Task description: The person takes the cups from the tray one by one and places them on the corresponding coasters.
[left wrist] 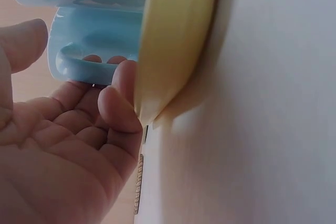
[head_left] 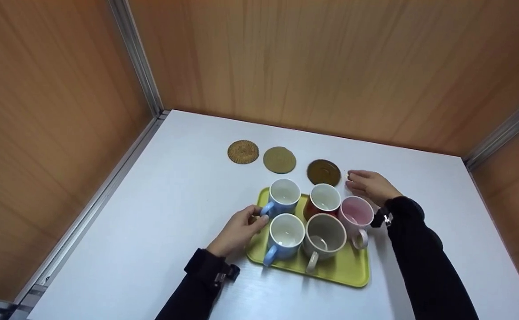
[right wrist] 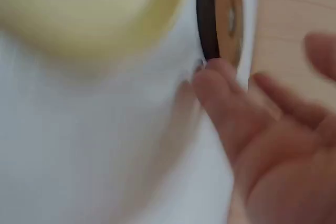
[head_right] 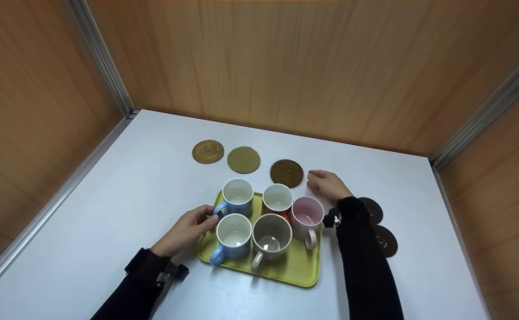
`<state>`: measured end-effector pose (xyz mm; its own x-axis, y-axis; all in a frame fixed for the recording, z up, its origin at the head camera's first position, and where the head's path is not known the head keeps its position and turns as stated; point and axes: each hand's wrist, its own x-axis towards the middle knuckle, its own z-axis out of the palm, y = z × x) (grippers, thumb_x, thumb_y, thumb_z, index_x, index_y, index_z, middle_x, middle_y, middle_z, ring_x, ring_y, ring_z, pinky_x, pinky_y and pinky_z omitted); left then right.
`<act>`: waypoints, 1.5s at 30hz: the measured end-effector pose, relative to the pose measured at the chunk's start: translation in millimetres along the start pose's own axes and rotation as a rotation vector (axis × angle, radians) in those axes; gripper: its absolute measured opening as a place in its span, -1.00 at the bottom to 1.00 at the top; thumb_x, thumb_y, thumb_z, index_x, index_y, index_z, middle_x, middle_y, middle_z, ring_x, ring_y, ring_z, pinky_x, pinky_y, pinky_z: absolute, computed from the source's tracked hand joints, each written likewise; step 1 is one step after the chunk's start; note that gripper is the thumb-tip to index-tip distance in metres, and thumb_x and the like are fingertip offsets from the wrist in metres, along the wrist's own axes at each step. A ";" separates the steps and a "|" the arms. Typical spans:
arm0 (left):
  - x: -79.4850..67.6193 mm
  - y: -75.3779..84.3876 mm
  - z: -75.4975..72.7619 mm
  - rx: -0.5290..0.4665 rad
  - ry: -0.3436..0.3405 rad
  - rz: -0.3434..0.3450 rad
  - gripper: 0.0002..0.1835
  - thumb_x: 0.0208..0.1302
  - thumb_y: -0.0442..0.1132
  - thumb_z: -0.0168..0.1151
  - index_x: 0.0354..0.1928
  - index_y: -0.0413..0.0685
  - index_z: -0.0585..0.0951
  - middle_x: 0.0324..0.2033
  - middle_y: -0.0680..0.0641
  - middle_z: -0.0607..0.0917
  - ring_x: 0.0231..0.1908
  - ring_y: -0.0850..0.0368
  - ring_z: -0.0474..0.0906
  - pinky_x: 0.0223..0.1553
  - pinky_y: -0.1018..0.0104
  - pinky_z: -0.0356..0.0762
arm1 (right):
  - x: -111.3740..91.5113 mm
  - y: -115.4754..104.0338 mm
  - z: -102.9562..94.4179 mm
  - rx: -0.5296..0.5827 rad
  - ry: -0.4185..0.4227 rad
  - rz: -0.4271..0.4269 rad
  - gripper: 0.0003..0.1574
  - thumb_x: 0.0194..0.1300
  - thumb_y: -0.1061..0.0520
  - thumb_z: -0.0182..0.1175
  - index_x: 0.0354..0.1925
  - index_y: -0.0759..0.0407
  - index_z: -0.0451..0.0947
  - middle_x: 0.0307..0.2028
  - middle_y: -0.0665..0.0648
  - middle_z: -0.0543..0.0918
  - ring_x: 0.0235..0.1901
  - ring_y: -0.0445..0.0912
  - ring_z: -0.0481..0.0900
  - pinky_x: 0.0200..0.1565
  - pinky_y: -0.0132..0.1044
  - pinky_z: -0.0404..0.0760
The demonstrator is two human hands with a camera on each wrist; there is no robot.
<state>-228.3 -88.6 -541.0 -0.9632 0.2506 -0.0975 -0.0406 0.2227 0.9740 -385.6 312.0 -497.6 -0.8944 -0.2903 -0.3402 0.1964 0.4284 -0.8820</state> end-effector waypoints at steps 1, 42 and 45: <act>0.2 -0.5 0.2 0.003 -0.003 0.002 -0.63 0.63 -0.04 0.20 0.19 -0.18 0.60 0.00 -0.12 0.69 -0.19 0.16 0.57 -0.13 0.30 0.54 | -1.2 0.7 0.2 0.077 -0.023 0.004 -0.14 0.74 -0.01 -0.04 0.64 0.50 -0.05 0.61 0.52 0.16 0.55 0.14 0.37 0.54 -0.09 0.39; -2.1 4.1 -0.1 0.025 -0.034 0.025 -0.51 0.57 0.04 0.28 0.29 -0.16 0.59 0.01 -0.14 0.70 -0.19 0.16 0.53 -0.17 0.32 0.51 | -30.2 9.4 -24.2 -0.611 0.139 -0.186 -0.34 0.72 -0.02 -0.04 0.46 0.44 0.41 0.43 0.53 0.48 0.50 0.44 0.33 0.53 0.33 0.26; -1.7 4.1 0.2 0.026 -0.025 0.033 -0.54 0.57 0.03 0.27 0.27 -0.15 0.60 0.01 -0.13 0.69 -0.20 0.14 0.51 -0.19 0.33 0.49 | -78.1 32.1 -44.8 -0.666 0.254 -0.122 -0.30 0.74 -0.05 -0.12 0.45 0.50 0.38 0.40 0.59 0.46 0.44 0.51 0.35 0.45 0.40 0.32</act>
<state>-226.8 -87.9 -536.9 -0.9569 0.2818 -0.0704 -0.0012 0.2385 0.9711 -327.5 386.7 -484.8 -0.9761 -0.1958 -0.0939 -0.1247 0.8595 -0.4957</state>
